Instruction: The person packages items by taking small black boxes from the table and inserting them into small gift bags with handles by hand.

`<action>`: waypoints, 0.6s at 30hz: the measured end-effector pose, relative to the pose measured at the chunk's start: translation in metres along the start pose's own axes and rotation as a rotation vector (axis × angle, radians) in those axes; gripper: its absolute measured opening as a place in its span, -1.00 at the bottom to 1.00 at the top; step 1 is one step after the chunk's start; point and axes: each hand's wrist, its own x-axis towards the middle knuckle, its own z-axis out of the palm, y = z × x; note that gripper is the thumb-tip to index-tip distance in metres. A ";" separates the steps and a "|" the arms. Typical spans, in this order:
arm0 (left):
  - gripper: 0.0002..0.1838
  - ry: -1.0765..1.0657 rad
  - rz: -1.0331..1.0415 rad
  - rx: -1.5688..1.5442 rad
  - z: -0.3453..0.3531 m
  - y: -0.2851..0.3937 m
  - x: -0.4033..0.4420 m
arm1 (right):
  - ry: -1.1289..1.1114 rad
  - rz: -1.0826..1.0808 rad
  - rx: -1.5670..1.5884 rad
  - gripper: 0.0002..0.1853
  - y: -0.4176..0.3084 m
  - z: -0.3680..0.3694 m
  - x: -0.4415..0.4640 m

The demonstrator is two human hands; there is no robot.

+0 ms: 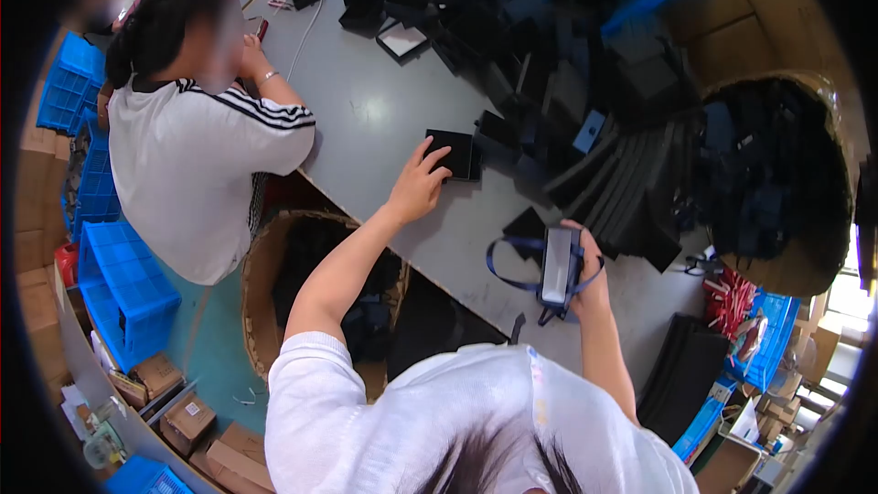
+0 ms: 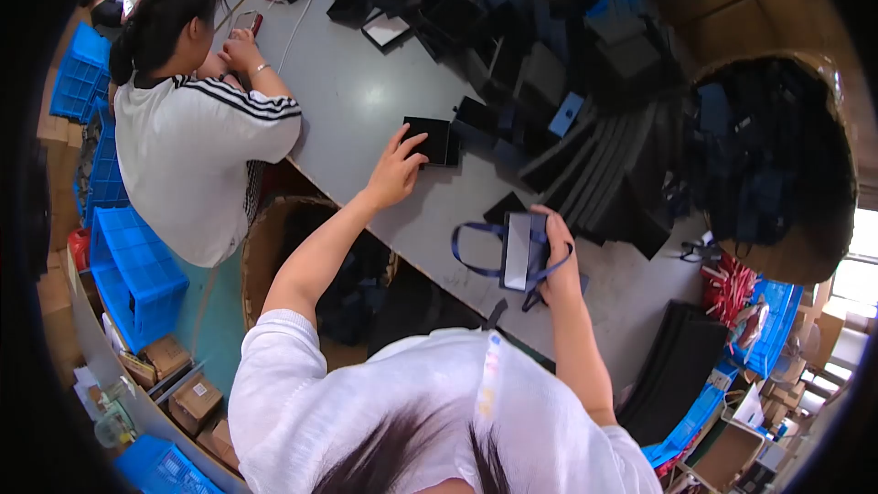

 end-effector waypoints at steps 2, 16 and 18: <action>-0.54 0.035 0.009 -0.045 -0.004 0.012 -0.016 | -0.004 0.002 0.000 -0.57 -0.001 -0.005 -0.006; 0.13 0.231 -0.994 0.035 0.020 0.082 0.013 | 0.137 -0.186 -0.152 -0.67 0.016 -0.067 -0.024; 0.06 0.326 -0.546 -0.283 -0.023 0.117 0.010 | 0.161 -0.214 -0.156 -0.67 0.017 -0.079 -0.018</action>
